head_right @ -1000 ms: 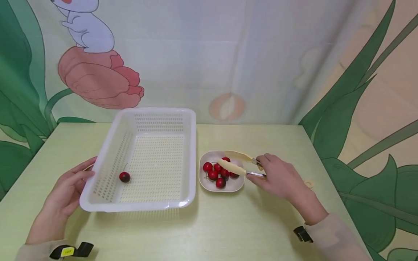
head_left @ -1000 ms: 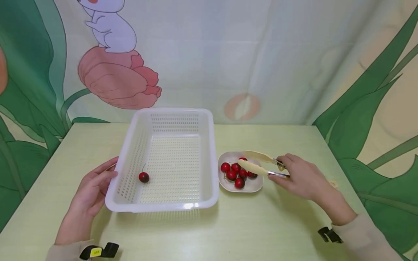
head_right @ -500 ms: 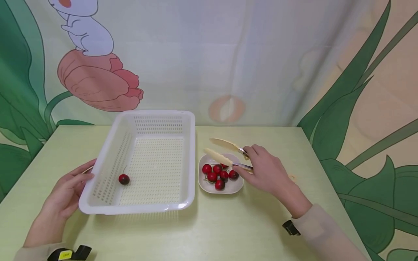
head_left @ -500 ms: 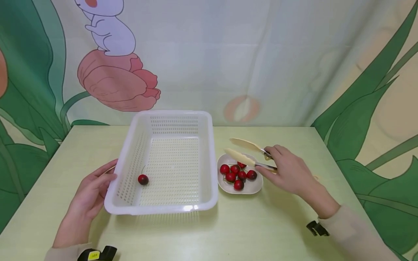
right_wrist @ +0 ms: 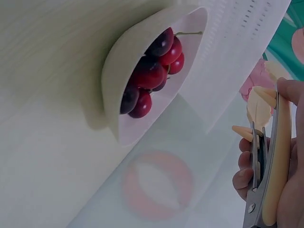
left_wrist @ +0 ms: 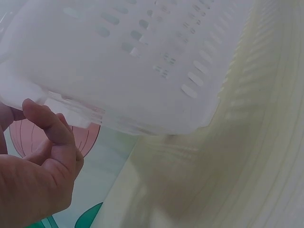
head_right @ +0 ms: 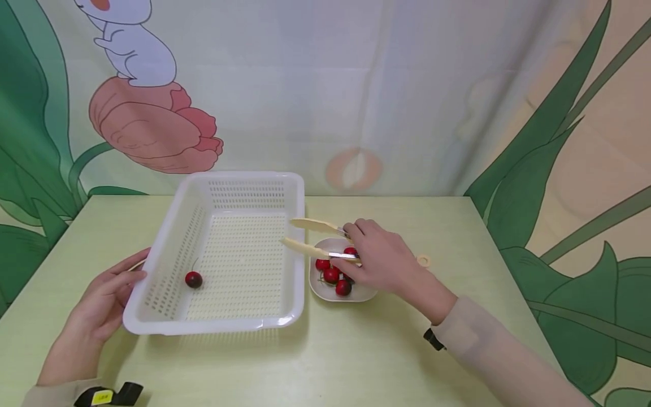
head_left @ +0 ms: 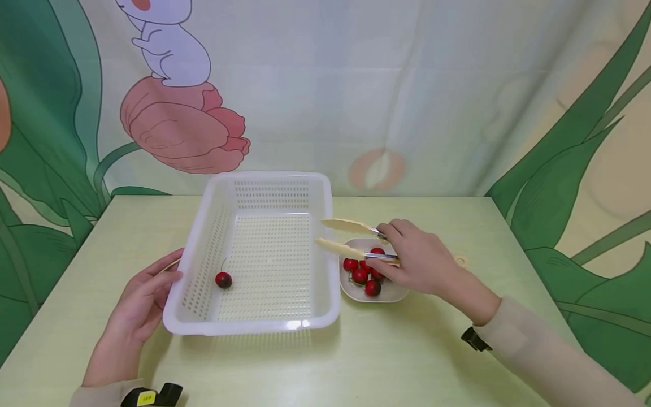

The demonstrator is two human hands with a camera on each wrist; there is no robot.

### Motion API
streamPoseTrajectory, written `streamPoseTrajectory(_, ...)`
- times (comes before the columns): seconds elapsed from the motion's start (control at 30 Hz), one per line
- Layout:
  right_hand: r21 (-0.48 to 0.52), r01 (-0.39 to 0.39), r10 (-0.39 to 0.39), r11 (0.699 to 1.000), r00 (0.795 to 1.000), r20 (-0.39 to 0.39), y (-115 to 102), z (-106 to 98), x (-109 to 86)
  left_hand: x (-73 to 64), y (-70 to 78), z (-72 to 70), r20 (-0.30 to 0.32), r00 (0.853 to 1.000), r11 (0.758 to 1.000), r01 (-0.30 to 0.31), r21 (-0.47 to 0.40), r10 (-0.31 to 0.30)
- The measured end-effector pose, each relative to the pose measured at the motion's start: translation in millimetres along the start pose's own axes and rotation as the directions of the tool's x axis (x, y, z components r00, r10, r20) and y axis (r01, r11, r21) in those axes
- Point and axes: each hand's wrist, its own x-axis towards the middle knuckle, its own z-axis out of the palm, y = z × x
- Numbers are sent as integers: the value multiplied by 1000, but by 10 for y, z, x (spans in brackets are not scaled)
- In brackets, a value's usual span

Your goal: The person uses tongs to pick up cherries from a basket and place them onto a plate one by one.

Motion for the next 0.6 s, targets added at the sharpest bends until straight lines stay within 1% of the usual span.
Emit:
streamPoseTrajectory(0.27, 7, 39, -40, 999, 999, 25, -160, 13, 152, 12, -7, -2, 2, 1000, 1000, 0, 9, 0)
streamPoseTrajectory(0.43, -4, 96, -95, 995, 995, 35, -267, 65, 253, 16, -6, -9, 13, 1000, 1000, -4, -2, 4)
streamPoseTrajectory(0.6, -23, 148, -146, 989, 988, 58, -359, 121, 346, 15, 5, -17, 9, 1000, 1000, 4, -12, -4)
